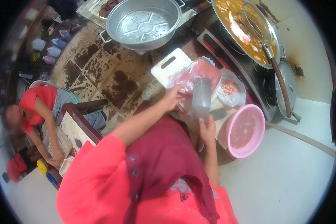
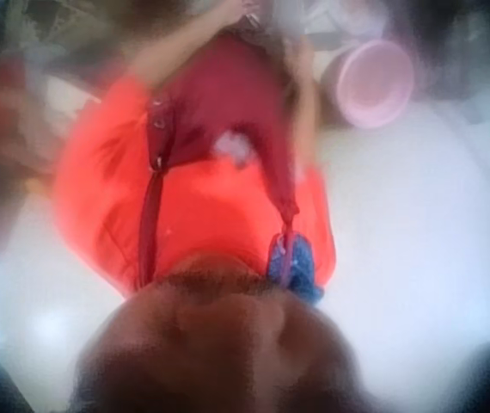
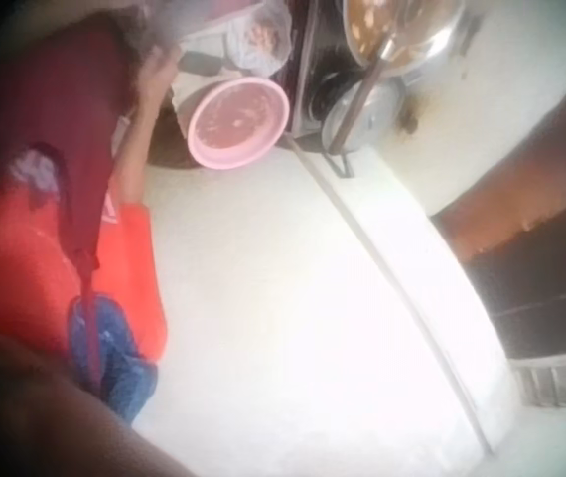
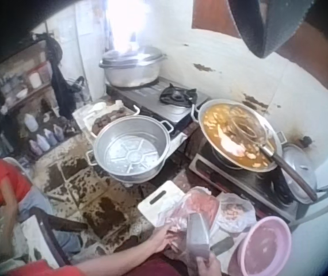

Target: The person slices pieces of food on a cutting board using a cleaver, rinses hands in a bowl of water, and then places the sliced food into a pot on a stove.

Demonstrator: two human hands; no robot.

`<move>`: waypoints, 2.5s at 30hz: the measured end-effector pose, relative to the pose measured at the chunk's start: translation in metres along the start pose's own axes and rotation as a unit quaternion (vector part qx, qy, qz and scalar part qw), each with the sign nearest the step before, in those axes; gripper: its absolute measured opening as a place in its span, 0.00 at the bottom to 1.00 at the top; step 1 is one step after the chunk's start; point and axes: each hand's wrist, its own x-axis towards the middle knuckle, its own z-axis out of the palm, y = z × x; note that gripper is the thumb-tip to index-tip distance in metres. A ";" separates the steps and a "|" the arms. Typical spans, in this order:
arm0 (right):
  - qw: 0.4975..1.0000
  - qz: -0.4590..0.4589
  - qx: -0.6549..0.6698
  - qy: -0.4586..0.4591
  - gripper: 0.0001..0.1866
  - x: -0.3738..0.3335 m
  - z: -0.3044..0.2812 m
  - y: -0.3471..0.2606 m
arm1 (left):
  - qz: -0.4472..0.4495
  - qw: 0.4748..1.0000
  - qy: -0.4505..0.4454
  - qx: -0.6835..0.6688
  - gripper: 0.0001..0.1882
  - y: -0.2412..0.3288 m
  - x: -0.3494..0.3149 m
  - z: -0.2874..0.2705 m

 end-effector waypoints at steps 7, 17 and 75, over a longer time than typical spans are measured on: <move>0.999 -0.022 -0.037 -0.026 0.11 -0.001 -0.005 -0.008 | 0.054 0.988 0.042 0.137 0.12 0.005 0.015 0.000; 0.998 -0.017 -0.035 -0.042 0.11 0.013 -0.004 -0.006 | 0.048 0.982 0.015 0.183 0.07 0.024 0.034 -0.005; 0.942 -0.172 -0.287 -0.004 0.12 0.087 0.075 -0.047 | 0.044 0.960 -0.025 0.277 0.07 0.062 0.030 -0.019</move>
